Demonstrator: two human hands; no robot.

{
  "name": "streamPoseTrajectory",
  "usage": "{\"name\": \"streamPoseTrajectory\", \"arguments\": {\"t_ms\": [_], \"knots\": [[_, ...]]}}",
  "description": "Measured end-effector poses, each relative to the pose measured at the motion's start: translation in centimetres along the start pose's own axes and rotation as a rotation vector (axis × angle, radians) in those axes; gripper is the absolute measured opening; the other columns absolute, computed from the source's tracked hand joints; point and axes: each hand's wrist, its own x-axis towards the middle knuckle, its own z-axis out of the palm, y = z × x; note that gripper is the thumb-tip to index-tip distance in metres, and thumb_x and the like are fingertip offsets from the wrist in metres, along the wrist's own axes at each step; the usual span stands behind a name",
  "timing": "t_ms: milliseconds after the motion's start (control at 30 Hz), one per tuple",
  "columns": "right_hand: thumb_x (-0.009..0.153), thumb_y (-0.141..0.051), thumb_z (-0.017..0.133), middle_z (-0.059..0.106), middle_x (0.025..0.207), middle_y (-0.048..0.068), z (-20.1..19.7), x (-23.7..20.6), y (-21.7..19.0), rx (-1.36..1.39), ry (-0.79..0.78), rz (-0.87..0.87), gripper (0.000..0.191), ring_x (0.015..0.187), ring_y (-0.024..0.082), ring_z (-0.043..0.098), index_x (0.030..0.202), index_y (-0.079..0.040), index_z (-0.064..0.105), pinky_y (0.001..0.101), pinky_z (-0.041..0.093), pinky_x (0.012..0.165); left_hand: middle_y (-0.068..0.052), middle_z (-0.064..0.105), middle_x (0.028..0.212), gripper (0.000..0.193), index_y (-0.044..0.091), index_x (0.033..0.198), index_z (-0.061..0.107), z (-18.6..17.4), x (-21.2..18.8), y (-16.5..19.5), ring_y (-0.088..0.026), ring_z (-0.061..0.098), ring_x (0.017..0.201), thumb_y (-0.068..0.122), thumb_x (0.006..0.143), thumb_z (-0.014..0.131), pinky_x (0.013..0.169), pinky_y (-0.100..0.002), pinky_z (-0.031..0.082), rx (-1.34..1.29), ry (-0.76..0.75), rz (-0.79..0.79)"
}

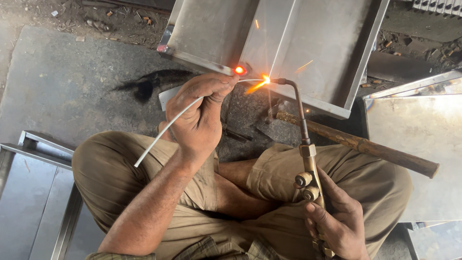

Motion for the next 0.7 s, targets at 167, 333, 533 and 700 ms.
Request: {"name": "streamPoseTrajectory", "arguments": {"t_ms": [167, 333, 533, 700], "knots": [[0.087, 0.005, 0.067, 0.072, 0.11, 0.02, 0.0, -0.02, 0.01, -0.016, -0.011, 0.004, 0.077, 0.057, 0.011, 0.059, 0.159, 0.005, 0.039, 0.025, 0.051, 0.045, -0.01, 0.074, 0.115, 0.011, 0.004, 0.115, 0.068, -0.01, 0.08, -0.02, -0.017, 0.076, 0.106, -0.005, 0.108, 0.067, 0.092, -0.026, 0.067, 0.002, 0.003, -0.002], [0.086, 0.003, 0.066, 0.073, 0.113, 0.018, 0.01, -0.01, -0.07, -0.025, -0.01, 0.003, 0.076, 0.055, 0.01, 0.059, 0.157, 0.004, 0.039, 0.0243, 0.051, 0.043, -0.011, 0.074, 0.115, 0.01, 0.004, 0.114, 0.067, -0.32, 0.13, 0.1, -0.017, 0.075, 0.106, -0.004, 0.108, 0.068, 0.091, -0.026, 0.067, 0.015, 0.022, 0.031], [0.086, 0.003, 0.066, 0.073, 0.11, 0.019, -0.3, -0.18, 0.35, -0.004, -0.009, -0.007, 0.075, 0.056, 0.011, 0.059, 0.156, 0.006, 0.039, 0.0249, 0.051, 0.044, -0.011, 0.075, 0.116, 0.012, 0.004, 0.117, 0.066, -0.37, 0.2, -0.14, -0.016, 0.076, 0.106, -0.004, 0.109, 0.067, 0.091, -0.026, 0.068, -0.007, 0.012, 0.023], [0.091, 0.006, 0.068, 0.069, 0.1, 0.016, -0.39, -0.35, 0.73, 0.037, -0.039, -0.048, 0.076, 0.062, 0.011, 0.061, 0.161, 0.008, 0.039, 0.0253, 0.052, 0.048, -0.011, 0.074, 0.114, 0.012, 0.004, 0.117, 0.067, -0.21, -0.04, -0.36, -0.016, 0.075, 0.105, -0.003, 0.108, 0.067, 0.091, -0.026, 0.067, -0.031, 0.016, -0.002]]}}
